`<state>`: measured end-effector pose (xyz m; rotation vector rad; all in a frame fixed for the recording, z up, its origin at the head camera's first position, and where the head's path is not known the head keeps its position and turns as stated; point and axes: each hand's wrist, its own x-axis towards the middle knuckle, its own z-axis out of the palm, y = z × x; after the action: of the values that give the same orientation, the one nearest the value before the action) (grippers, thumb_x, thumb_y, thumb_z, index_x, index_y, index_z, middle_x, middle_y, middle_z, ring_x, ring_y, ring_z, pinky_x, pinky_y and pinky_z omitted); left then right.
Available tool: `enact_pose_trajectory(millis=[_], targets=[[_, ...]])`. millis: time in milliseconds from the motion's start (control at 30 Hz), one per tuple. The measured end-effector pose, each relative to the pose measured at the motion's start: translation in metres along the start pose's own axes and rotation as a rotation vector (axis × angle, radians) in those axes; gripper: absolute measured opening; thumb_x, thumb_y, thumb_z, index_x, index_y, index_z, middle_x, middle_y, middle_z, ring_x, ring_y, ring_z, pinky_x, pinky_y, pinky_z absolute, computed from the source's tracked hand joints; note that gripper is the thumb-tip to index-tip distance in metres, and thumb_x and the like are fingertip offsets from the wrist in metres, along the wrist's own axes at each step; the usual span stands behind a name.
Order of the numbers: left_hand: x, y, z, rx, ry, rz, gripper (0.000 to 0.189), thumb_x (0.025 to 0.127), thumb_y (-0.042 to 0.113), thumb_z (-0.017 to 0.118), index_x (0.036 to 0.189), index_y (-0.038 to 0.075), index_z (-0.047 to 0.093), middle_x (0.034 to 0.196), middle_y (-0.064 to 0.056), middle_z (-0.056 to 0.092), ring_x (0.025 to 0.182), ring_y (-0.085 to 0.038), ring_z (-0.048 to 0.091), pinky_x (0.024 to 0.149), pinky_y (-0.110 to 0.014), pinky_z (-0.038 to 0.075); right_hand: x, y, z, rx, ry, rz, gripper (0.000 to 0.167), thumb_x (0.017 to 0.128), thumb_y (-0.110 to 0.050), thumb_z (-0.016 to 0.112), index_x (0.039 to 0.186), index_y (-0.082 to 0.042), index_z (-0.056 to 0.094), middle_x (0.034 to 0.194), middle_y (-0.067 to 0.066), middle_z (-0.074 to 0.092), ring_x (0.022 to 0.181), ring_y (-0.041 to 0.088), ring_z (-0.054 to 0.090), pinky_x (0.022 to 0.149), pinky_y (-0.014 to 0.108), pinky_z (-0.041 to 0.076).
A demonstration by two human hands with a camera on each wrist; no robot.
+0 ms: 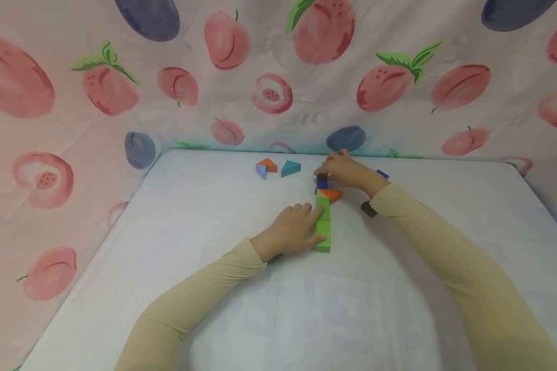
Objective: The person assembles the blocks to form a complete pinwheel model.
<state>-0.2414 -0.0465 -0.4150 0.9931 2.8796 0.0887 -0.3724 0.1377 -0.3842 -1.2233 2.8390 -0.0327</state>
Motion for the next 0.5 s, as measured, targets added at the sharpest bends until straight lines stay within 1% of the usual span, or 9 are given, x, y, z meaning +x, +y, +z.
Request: enact_pose_trajectory(millis=[200,400,500], targets=[[0.000,-0.001,0.001,0.003,-0.004,-0.004,0.073,0.090,0.060,0.045,0.145,0.014,0.033,0.129,-0.010,0.051,0.112,-0.022,0.052,0.093,-0.037,0.045,0.006,-0.002,0.000,-0.018,-0.001,-0.015,0.036,0.083,-0.003,0.067,0.117,-0.016,0.067,0.109,0.007,0.069,0.109,0.030,0.053,0.096,0.057,0.031],[0.000,-0.001,0.002,0.006,0.002,-0.001,0.073,0.090,0.060,0.044,0.145,0.014,0.033,0.130,-0.010,0.051,0.112,-0.022,0.052,0.093,-0.036,0.045,0.011,-0.003,-0.002,-0.024,-0.047,-0.005,0.039,0.084,0.000,0.066,0.118,-0.017,0.066,0.112,0.006,0.068,0.110,0.029,0.052,0.100,0.059,0.028],[0.000,-0.001,0.002,0.006,0.004,0.003,0.072,0.090,0.060,0.045,0.145,0.014,0.033,0.129,-0.010,0.051,0.112,-0.022,0.052,0.093,-0.036,0.046,0.011,-0.003,-0.003,-0.007,-0.070,0.015,0.041,0.085,0.003,0.062,0.120,-0.018,0.065,0.113,0.006,0.068,0.110,0.029,0.052,0.100,0.060,0.027]])
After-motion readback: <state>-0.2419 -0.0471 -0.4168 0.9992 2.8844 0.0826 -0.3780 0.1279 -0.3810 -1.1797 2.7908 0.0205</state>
